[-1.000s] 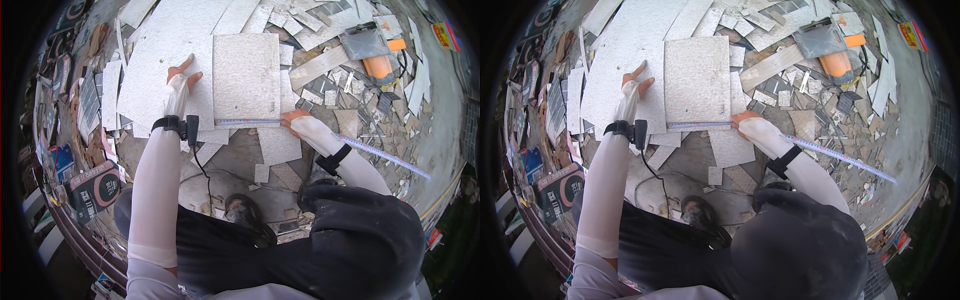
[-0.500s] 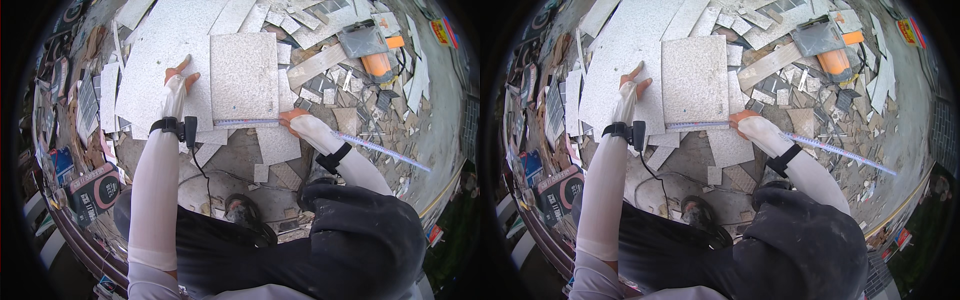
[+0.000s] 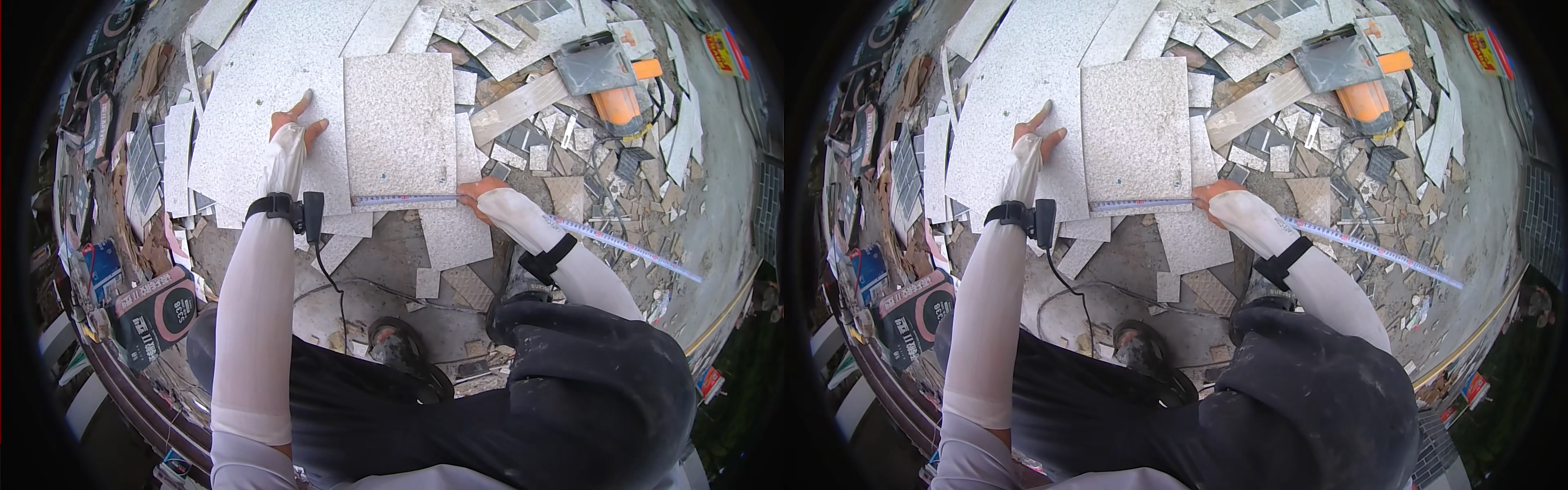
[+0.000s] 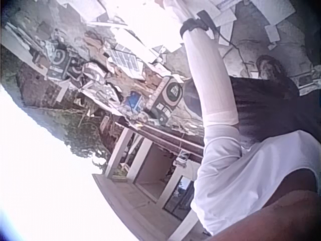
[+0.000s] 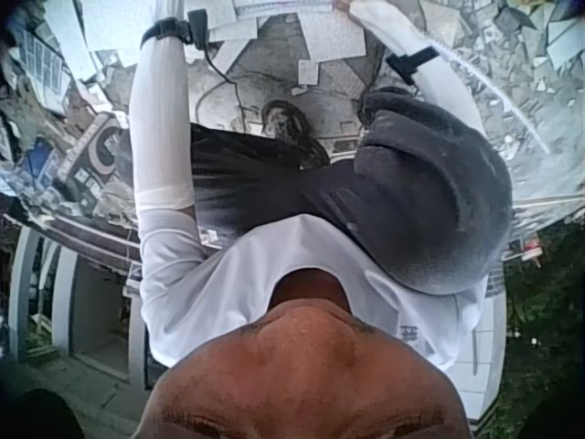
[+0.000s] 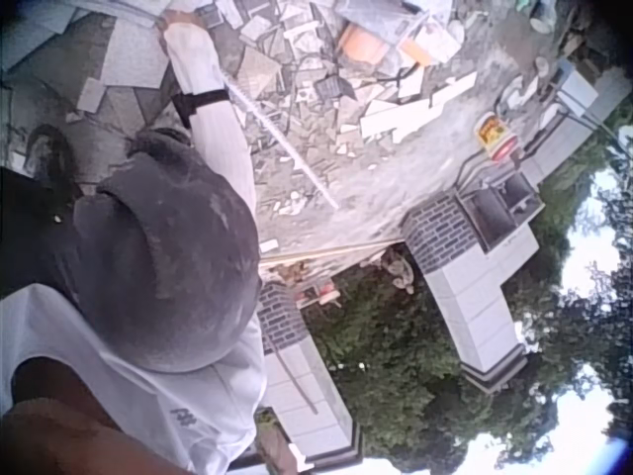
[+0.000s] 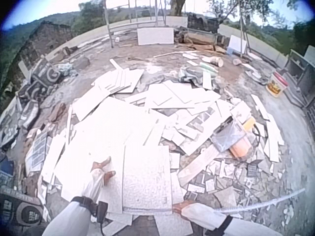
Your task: Measuring and cutting ceramic tiles with an angle grinder, then measuring a concrete wall for placement.
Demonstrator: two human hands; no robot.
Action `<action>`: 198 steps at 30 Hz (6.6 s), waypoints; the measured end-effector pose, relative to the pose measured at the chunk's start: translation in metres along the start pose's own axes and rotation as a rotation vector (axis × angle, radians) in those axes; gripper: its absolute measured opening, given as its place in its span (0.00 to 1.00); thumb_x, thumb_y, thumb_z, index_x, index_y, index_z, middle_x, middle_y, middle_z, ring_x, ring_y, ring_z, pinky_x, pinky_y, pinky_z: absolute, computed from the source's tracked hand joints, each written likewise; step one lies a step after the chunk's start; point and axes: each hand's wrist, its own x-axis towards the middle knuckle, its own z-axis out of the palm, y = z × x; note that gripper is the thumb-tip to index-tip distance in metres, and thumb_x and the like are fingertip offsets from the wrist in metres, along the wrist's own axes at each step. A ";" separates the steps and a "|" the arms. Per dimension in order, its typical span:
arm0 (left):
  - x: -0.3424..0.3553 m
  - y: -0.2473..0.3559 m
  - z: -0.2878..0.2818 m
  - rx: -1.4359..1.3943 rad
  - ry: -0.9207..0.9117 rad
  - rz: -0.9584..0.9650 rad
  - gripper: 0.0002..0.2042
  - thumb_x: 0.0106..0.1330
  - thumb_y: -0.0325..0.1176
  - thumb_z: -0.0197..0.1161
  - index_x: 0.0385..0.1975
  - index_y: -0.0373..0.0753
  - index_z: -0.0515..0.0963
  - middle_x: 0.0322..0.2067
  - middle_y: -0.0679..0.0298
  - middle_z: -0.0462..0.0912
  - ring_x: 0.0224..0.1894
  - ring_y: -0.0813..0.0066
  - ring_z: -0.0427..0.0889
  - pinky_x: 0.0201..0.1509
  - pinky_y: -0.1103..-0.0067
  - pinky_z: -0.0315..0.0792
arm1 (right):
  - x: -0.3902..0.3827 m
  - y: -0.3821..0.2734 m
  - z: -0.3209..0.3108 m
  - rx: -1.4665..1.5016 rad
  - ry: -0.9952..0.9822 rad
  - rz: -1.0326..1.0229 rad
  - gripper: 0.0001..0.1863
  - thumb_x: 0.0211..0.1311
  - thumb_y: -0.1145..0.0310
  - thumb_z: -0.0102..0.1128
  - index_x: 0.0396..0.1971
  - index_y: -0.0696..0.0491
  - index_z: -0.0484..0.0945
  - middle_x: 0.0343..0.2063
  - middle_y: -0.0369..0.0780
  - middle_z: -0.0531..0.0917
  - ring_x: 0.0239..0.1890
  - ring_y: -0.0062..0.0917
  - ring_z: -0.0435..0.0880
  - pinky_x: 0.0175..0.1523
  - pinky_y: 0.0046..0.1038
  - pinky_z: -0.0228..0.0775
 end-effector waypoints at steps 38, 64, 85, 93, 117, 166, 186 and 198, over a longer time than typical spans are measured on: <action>-0.003 0.008 0.001 0.155 0.055 -0.011 0.37 0.60 0.47 0.70 0.69 0.67 0.60 0.58 0.46 0.68 0.57 0.51 0.76 0.57 0.63 0.77 | -0.006 -0.013 0.007 -0.086 -0.061 0.216 0.10 0.68 0.68 0.46 0.40 0.55 0.75 0.33 0.52 0.81 0.40 0.49 0.82 0.43 0.46 0.74; -0.014 0.002 0.034 0.267 0.248 0.172 0.25 0.65 0.41 0.64 0.60 0.77 0.70 0.67 0.54 0.59 0.66 0.49 0.63 0.60 0.54 0.71 | -0.007 -0.010 0.010 -0.118 -0.056 0.204 0.12 0.69 0.66 0.43 0.43 0.53 0.75 0.35 0.52 0.81 0.41 0.49 0.82 0.43 0.47 0.74; -0.022 0.028 -0.011 0.522 -0.186 0.152 0.56 0.38 0.41 0.84 0.70 0.72 0.54 0.71 0.52 0.49 0.68 0.45 0.60 0.64 0.57 0.71 | -0.003 -0.008 0.014 -0.056 -0.066 0.219 0.12 0.69 0.65 0.45 0.41 0.55 0.75 0.30 0.53 0.81 0.37 0.50 0.82 0.39 0.47 0.73; -0.020 0.029 -0.006 0.506 -0.175 0.154 0.59 0.36 0.41 0.85 0.70 0.77 0.52 0.72 0.54 0.47 0.68 0.49 0.61 0.62 0.53 0.71 | -0.009 0.000 0.016 -0.099 0.049 0.070 0.08 0.67 0.69 0.47 0.37 0.56 0.74 0.25 0.52 0.79 0.32 0.50 0.81 0.35 0.48 0.71; -0.021 0.029 -0.007 0.589 -0.176 0.097 0.57 0.39 0.43 0.84 0.70 0.77 0.51 0.72 0.56 0.48 0.67 0.50 0.66 0.61 0.53 0.72 | -0.018 -0.009 0.019 -0.115 0.093 0.092 0.13 0.67 0.69 0.44 0.45 0.53 0.76 0.34 0.50 0.81 0.41 0.47 0.81 0.45 0.45 0.74; -0.022 0.041 -0.020 0.544 -0.261 0.058 0.60 0.36 0.42 0.85 0.71 0.75 0.50 0.72 0.53 0.47 0.69 0.49 0.61 0.62 0.51 0.69 | 0.158 0.067 -0.169 -0.159 0.246 0.040 0.21 0.71 0.66 0.45 0.61 0.41 0.74 0.28 0.46 0.77 0.28 0.31 0.75 0.35 0.33 0.68; -0.020 0.039 -0.014 0.557 -0.254 0.049 0.60 0.35 0.42 0.85 0.71 0.75 0.50 0.72 0.53 0.47 0.68 0.49 0.62 0.63 0.58 0.71 | 0.152 0.041 -0.177 -0.230 0.219 0.046 0.20 0.70 0.71 0.44 0.59 0.43 0.73 0.35 0.52 0.82 0.36 0.46 0.82 0.40 0.42 0.73; -0.016 0.024 -0.007 0.427 -0.221 0.156 0.61 0.32 0.37 0.86 0.71 0.70 0.53 0.70 0.45 0.47 0.68 0.40 0.58 0.68 0.60 0.67 | 0.154 0.036 -0.177 -0.103 0.152 0.267 0.22 0.69 0.70 0.46 0.62 0.42 0.70 0.35 0.53 0.81 0.34 0.43 0.81 0.39 0.42 0.71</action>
